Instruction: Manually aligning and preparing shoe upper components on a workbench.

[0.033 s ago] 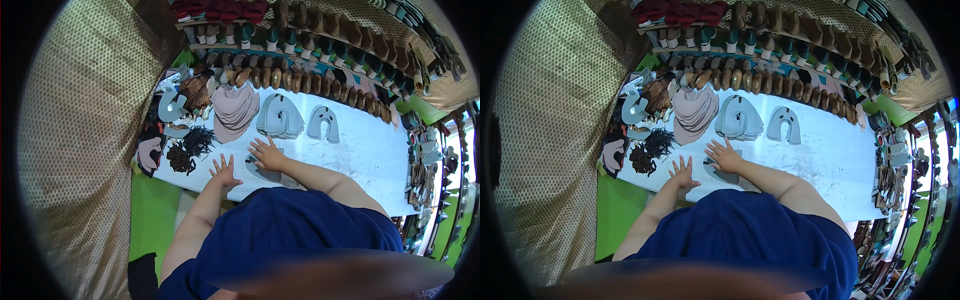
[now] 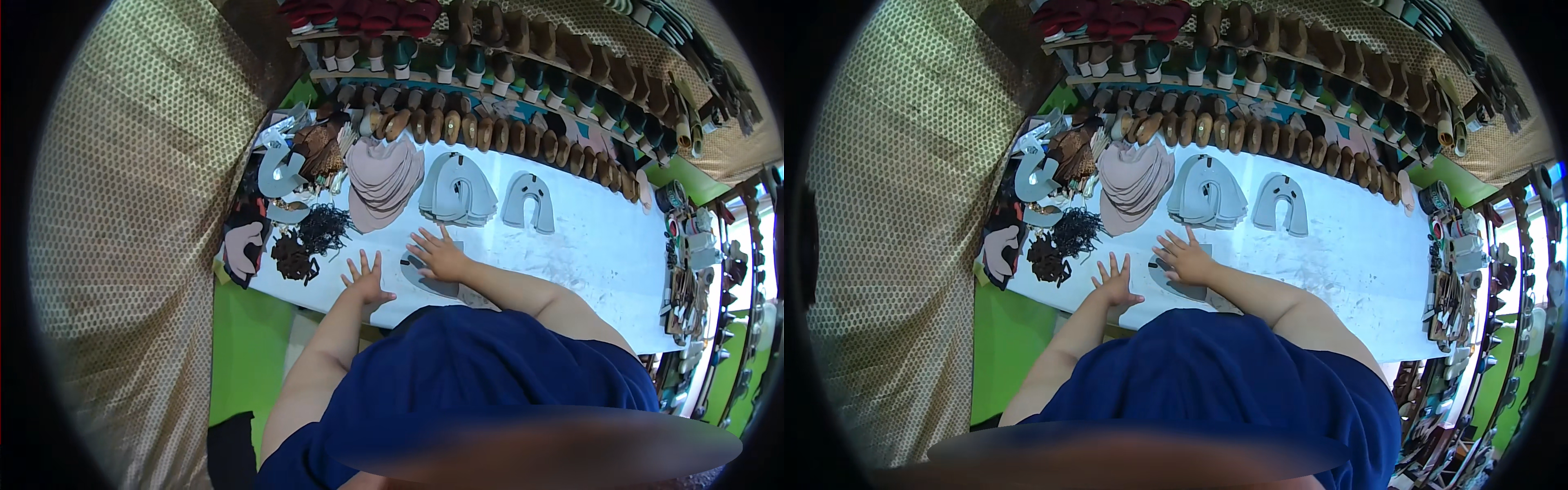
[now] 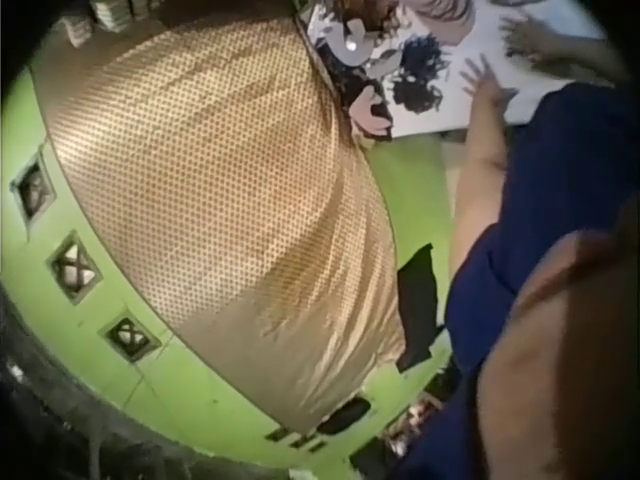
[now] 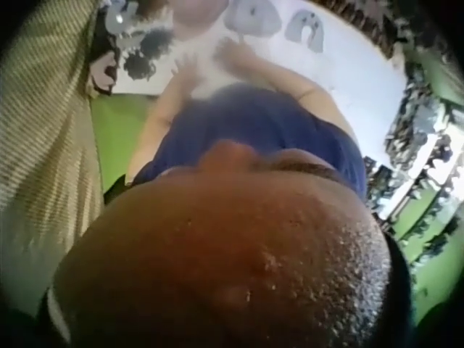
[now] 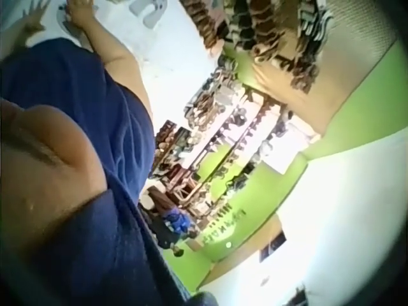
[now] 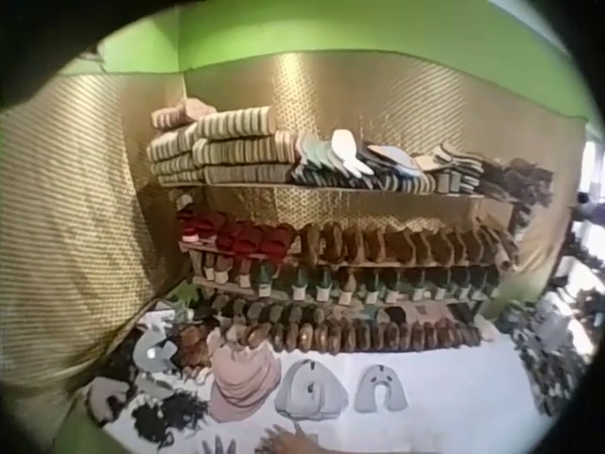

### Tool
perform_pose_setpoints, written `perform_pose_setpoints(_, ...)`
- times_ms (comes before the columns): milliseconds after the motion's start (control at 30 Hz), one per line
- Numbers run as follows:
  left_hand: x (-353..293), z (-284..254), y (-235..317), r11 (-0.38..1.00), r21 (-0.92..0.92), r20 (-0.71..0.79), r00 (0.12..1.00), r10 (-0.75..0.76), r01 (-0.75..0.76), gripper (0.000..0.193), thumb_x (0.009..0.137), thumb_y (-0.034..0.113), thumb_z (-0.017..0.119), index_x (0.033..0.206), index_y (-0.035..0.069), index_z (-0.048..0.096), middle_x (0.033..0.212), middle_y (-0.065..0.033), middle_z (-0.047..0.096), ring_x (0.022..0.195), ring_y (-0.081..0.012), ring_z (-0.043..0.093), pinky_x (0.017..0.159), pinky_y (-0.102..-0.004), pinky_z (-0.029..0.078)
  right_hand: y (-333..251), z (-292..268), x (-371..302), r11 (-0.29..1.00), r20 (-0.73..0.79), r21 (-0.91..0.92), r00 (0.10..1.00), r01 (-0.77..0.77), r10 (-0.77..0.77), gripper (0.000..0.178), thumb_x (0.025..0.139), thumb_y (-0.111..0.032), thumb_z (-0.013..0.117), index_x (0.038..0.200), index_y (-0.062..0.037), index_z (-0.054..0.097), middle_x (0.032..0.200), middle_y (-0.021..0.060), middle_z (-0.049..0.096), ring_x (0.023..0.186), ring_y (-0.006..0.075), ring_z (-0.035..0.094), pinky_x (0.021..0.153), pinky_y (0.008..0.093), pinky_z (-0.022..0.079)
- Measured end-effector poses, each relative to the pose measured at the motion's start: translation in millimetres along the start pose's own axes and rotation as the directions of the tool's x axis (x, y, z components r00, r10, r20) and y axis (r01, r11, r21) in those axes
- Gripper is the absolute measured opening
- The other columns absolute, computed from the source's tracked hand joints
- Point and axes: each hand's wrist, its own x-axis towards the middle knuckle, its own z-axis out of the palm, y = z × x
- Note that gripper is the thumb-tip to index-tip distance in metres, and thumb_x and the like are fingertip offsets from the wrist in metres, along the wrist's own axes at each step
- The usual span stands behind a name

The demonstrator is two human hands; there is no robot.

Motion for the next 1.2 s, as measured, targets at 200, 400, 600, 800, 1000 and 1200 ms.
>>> perform_pose_setpoints(200,-1,-2,-1,1.0,0.008,-0.029,1.0,0.003,-0.003,0.14,0.064,0.058,0.084,0.156,0.026,-0.017,0.159,-0.0183,-0.028,0.144,-0.0519,-0.021,0.11,-0.0732,0.004,-3,26,-25,0.999,0.214,-0.028,0.976,-0.031,0.036,0.078,0.087,-0.061,0.053,0.154,-0.0289,0.029,0.163,0.0132,0.018,0.15,0.0382,0.012,0.113,0.0703,0.009)
perform_pose_setpoints(400,-3,-2,0,1.0,-0.005,-0.042,0.999,0.008,-0.008,0.139,0.064,0.057,0.084,0.156,0.025,-0.016,0.16,-0.0183,-0.027,0.144,-0.0513,-0.021,0.11,-0.0728,0.003,-6,24,-25,0.996,0.205,-0.073,0.977,-0.046,0.061,0.077,0.088,-0.062,0.052,0.155,-0.0331,0.027,0.164,0.012,0.015,0.152,0.0359,0.009,0.114,0.0685,0.007)
perform_pose_setpoints(600,-7,5,-4,0.998,-0.038,-0.1,0.993,0.055,-0.059,0.136,0.065,0.057,0.083,0.157,0.025,-0.011,0.161,-0.0195,-0.024,0.144,-0.0515,-0.021,0.109,-0.0736,0.002,-7,27,-26,0.996,0.207,-0.024,0.975,-0.081,0.084,0.079,0.086,-0.062,0.053,0.155,-0.0329,0.028,0.165,0.0107,0.014,0.152,0.0362,0.009,0.115,0.0673,0.006)
perform_pose_setpoints(800,-12,24,-26,0.969,-0.105,-0.283,0.941,0.187,-0.224,0.108,0.071,0.051,0.078,0.157,0.024,0.018,0.164,-0.0203,-0.007,0.147,-0.0502,-0.012,0.109,-0.0732,0.001,-23,28,-20,0.982,0.284,-0.08,0.94,-0.173,0.189,0.077,0.088,-0.06,0.053,0.155,-0.034,0.027,0.165,0.0076,0.014,0.152,0.0333,0.006,0.115,0.0669,0.001)
perform_pose_setpoints(1000,-7,40,-111,0.984,-0.057,-0.732,0.677,0.075,-0.171,0.058,0.081,0.04,0.069,0.133,0.016,0.056,0.162,-0.0196,0.017,0.149,-0.046,0.005,0.111,-0.0717,0.006,-30,36,-21,0.97,0.158,-0.107,0.959,-0.22,0.235,0.077,0.086,-0.058,0.057,0.153,-0.0303,0.032,0.164,0.009,0.018,0.152,0.0349,0.008,0.115,0.0665,0.003)
perform_pose_setpoints(1200,-20,46,-205,0.96,-0.274,-0.864,0.452,-0.222,-0.053,0.035,0.082,0.035,0.07,0.111,0.016,0.064,0.163,-0.0177,0.013,0.147,-0.0494,0.003,0.112,-0.071,0.004,-38,35,-19,0.957,0.16,-0.135,0.948,-0.256,0.276,0.077,0.085,-0.058,0.057,0.153,-0.0306,0.033,0.164,0.0074,0.018,0.152,0.034,0.008,0.116,0.0647,0.003)
